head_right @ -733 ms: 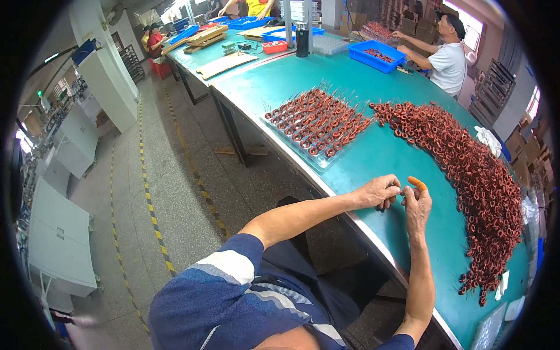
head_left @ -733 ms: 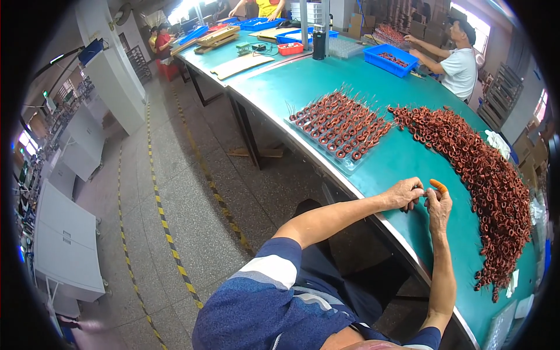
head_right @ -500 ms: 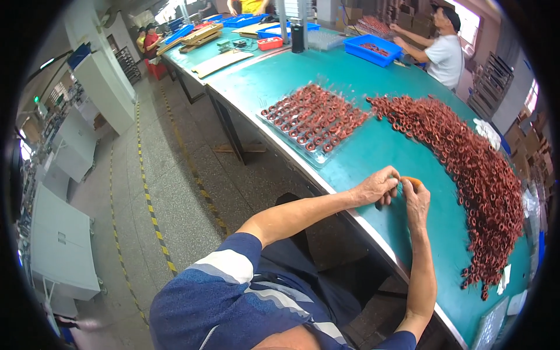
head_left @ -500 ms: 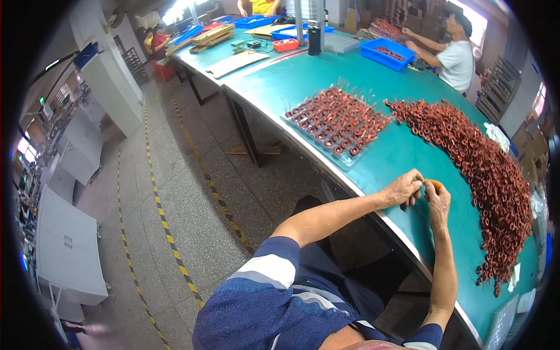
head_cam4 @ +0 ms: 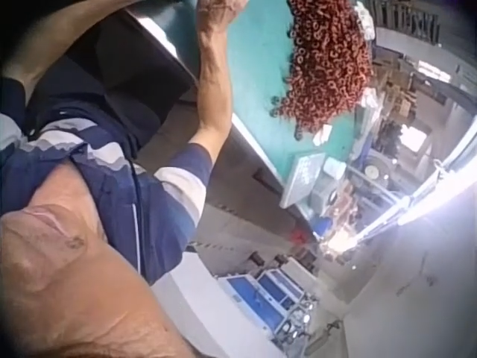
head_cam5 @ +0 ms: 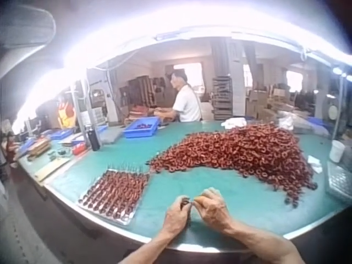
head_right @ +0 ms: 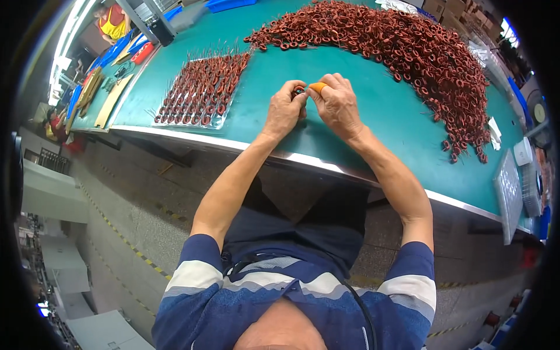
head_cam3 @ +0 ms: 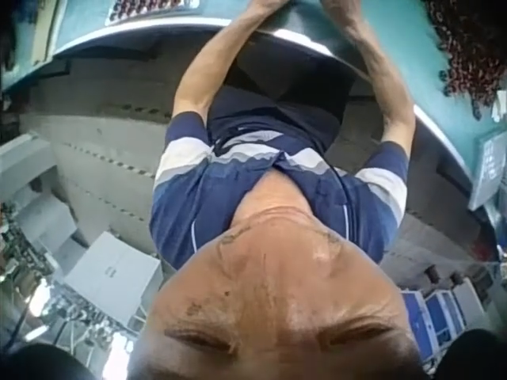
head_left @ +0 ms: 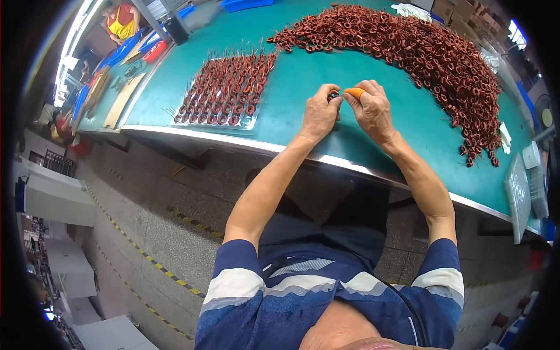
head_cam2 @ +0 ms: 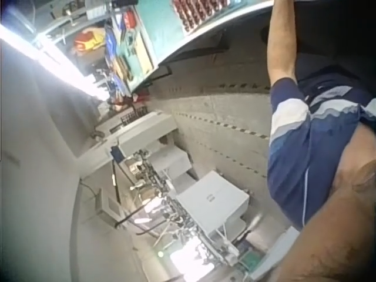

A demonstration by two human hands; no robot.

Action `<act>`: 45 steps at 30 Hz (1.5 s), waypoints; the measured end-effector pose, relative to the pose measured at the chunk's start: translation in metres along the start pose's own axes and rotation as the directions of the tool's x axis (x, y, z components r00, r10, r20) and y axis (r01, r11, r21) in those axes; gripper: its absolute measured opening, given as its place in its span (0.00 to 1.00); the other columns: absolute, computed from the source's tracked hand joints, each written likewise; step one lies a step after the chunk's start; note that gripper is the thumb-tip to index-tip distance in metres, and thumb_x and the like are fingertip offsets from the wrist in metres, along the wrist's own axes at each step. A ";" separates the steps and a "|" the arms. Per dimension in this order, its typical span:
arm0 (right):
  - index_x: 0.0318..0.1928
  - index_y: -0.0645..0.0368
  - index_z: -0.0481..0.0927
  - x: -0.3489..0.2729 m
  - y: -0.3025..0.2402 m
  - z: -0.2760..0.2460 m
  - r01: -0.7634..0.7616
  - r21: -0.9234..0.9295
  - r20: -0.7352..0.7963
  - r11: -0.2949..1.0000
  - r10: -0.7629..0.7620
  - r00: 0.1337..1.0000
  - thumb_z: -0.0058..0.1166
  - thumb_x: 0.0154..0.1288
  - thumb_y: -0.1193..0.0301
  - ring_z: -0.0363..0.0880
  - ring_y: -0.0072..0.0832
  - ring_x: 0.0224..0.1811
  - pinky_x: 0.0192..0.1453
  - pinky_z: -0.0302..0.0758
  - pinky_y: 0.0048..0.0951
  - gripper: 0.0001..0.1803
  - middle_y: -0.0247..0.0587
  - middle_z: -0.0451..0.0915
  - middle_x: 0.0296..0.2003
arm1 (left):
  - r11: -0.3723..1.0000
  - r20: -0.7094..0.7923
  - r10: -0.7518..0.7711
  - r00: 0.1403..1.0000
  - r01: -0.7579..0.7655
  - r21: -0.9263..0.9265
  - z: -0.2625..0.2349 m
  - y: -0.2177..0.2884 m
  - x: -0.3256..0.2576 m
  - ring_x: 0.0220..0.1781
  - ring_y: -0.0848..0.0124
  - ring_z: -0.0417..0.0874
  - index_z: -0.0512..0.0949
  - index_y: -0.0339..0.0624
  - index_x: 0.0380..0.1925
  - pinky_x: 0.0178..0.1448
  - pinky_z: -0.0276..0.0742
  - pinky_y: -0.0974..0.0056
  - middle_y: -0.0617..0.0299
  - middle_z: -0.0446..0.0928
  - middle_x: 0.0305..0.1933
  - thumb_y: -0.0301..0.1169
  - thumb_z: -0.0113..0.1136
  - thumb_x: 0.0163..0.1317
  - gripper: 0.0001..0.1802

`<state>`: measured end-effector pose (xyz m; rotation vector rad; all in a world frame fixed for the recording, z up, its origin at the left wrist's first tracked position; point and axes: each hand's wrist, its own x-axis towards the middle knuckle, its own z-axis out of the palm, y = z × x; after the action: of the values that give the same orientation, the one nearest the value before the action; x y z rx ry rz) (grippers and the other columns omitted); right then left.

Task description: Assembling and inspecting small copper wire coils by preparing leads and placing them into a transparent tray.

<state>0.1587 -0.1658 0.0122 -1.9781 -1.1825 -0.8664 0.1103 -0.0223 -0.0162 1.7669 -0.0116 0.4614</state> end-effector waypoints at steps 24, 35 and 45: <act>0.38 0.64 0.84 0.011 0.011 -0.003 -0.678 0.660 0.435 0.324 0.571 0.697 0.59 0.64 0.66 0.76 0.21 0.41 0.49 0.71 0.23 0.13 0.38 0.84 0.35 | 0.907 0.095 -0.069 0.993 0.102 -0.408 -0.008 0.037 -0.011 0.22 0.78 0.69 0.68 0.39 0.41 0.23 0.65 0.72 0.66 0.68 0.25 0.33 0.46 0.73 0.08; 0.49 0.60 0.80 -0.002 0.025 0.001 -0.727 0.658 0.500 0.195 0.609 0.616 0.52 0.69 0.51 0.77 0.21 0.41 0.45 0.74 0.24 0.24 0.34 0.80 0.37 | 0.896 0.179 -0.002 0.984 0.081 -0.437 -0.002 0.025 -0.005 0.31 0.74 0.77 0.65 0.34 0.50 0.33 0.76 0.69 0.61 0.70 0.33 0.26 0.48 0.70 0.12; 0.43 0.62 0.81 -0.003 0.028 0.008 -0.719 0.683 0.621 0.125 0.419 0.663 0.49 0.72 0.54 0.79 0.19 0.32 0.40 0.73 0.21 0.21 0.34 0.82 0.31 | 0.871 0.143 0.059 0.988 0.019 -0.490 -0.004 0.029 -0.001 0.29 0.74 0.78 0.64 0.32 0.52 0.34 0.78 0.68 0.59 0.74 0.33 0.28 0.49 0.71 0.14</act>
<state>0.1848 -0.1713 -0.0003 -1.3291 -0.5884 0.5163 0.1009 -0.0262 0.0117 1.2934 -0.2386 0.3008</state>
